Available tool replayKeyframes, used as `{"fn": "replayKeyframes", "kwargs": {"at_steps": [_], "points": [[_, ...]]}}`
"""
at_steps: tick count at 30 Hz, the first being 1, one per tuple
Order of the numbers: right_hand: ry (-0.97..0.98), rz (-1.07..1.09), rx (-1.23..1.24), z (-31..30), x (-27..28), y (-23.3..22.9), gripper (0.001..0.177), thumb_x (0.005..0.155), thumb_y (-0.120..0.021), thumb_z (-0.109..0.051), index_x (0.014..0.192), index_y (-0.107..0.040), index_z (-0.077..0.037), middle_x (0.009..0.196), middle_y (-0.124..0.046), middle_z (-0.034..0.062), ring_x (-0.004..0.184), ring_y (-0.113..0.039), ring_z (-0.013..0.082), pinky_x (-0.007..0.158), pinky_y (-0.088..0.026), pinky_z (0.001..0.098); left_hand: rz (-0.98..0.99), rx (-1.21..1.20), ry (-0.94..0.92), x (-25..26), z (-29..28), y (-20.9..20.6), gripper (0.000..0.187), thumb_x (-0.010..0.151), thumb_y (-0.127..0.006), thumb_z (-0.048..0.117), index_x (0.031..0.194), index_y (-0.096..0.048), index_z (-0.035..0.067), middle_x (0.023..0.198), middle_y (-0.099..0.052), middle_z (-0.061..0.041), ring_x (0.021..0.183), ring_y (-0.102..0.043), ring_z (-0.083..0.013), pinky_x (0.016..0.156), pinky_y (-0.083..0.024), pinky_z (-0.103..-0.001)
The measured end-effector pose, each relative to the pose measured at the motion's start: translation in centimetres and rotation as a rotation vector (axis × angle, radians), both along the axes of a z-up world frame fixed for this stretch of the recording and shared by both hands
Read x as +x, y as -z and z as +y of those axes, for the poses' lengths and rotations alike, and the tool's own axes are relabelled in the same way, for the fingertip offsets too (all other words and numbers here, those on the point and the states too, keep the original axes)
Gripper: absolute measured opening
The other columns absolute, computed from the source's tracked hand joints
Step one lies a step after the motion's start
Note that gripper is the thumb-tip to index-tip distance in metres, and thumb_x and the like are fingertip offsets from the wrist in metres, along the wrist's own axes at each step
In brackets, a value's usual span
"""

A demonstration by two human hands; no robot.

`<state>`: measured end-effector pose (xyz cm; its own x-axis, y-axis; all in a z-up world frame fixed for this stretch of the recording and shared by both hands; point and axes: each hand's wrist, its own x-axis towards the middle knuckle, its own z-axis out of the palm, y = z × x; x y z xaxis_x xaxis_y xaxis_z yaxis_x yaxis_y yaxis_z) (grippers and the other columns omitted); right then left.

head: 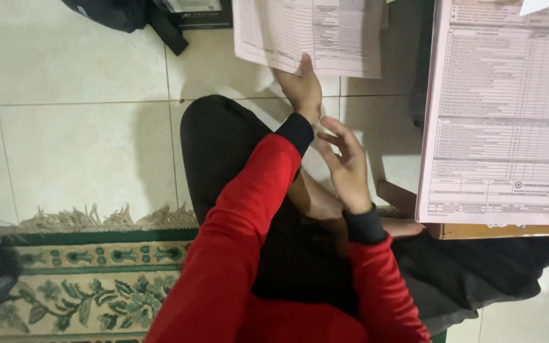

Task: Sorting and organizing various paper documents into stacks

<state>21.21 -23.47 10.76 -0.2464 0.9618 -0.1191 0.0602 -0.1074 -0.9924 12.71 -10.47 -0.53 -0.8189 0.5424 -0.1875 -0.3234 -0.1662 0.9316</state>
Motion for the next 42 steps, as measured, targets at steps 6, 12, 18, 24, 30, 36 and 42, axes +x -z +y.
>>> {"fn": "replayKeyframes", "kwargs": {"at_steps": [6,12,18,24,30,36,42], "points": [[0.27,0.049,-0.246,4.8,-1.4,5.5,0.046,0.084,-0.054,-0.018,0.129,-0.044,-0.013,0.133,-0.045,0.0088,0.116,-0.048,0.0181,0.089,-0.046,0.034,-0.009,-0.056,-0.024,-0.3,2.6,2.3,0.046,0.078,-0.058,0.009,0.118,-0.039,-0.004,0.116,-0.052,-0.022,0.108,-0.053,-0.0284,0.096,-0.041,-0.033],[0.373,-0.02,-0.291,10.7,-3.0,6.6,0.049,0.081,-0.052,-0.021,0.129,-0.046,-0.015,0.137,-0.044,0.0048,0.119,-0.048,0.0182,0.087,-0.047,0.0354,-0.079,-0.101,0.008,-0.3,4.1,1.5,0.051,0.078,-0.058,0.014,0.121,-0.039,-0.005,0.119,-0.052,-0.023,0.11,-0.052,-0.0292,0.097,-0.04,-0.033],[0.467,0.034,-0.37,15.0,-3.8,7.8,0.027,0.075,-0.051,-0.016,0.102,-0.049,-0.012,0.084,-0.05,-0.0004,0.078,-0.049,0.0101,0.061,-0.043,0.0262,-0.411,-0.103,0.082,-0.3,3.6,-2.4,0.032,0.081,-0.055,0.009,0.111,-0.048,0.0,0.104,-0.057,-0.014,0.093,-0.057,-0.0225,0.082,-0.045,-0.031],[0.223,-0.341,0.133,18.0,-1.9,12.3,0.013,0.073,-0.057,0.002,0.083,-0.05,-0.003,0.085,-0.047,0.0089,0.079,-0.05,0.0169,0.062,-0.042,0.0299,-0.709,-0.133,0.163,-0.5,3.1,-4.1,0.032,0.079,-0.055,0.014,0.102,-0.032,0.011,0.082,-0.046,-0.007,0.073,-0.048,-0.0156,0.062,-0.039,-0.031],[0.452,0.109,-0.328,19.7,-4.4,9.1,0.011,0.073,-0.054,-0.004,0.084,-0.052,-0.003,0.089,-0.049,0.0122,0.081,-0.051,0.023,0.07,-0.044,0.0352,-0.83,-0.305,0.173,-3.8,3.8,-6.9,0.071,0.068,-0.055,0.027,0.126,-0.02,0.009,0.112,-0.042,-0.014,0.099,-0.044,-0.0227,0.079,-0.039,-0.037],[0.657,0.624,-0.751,20.6,-5.7,6.7,0.014,0.07,-0.052,-0.013,0.082,-0.046,-0.008,0.092,-0.039,0.0108,0.084,-0.039,0.025,0.077,-0.031,0.0397,-0.822,-0.354,0.237,-6.3,4.4,-10.0,0.103,0.058,-0.052,0.031,0.143,0.006,0.019,0.149,-0.014,-0.007,0.134,-0.021,-0.021,0.104,-0.019,-0.041],[0.782,0.642,-0.581,21.4,-6.0,6.5,0.035,0.059,-0.054,-0.013,0.092,-0.044,-0.007,0.108,-0.034,0.0169,0.102,-0.03,0.0322,0.092,-0.026,0.0503,-0.858,-0.396,0.235,-6.9,5.2,-10.3,0.102,0.06,-0.051,0.032,0.143,0.007,0.018,0.151,-0.01,-0.003,0.136,-0.017,-0.0196,0.106,-0.016,-0.044]]}}
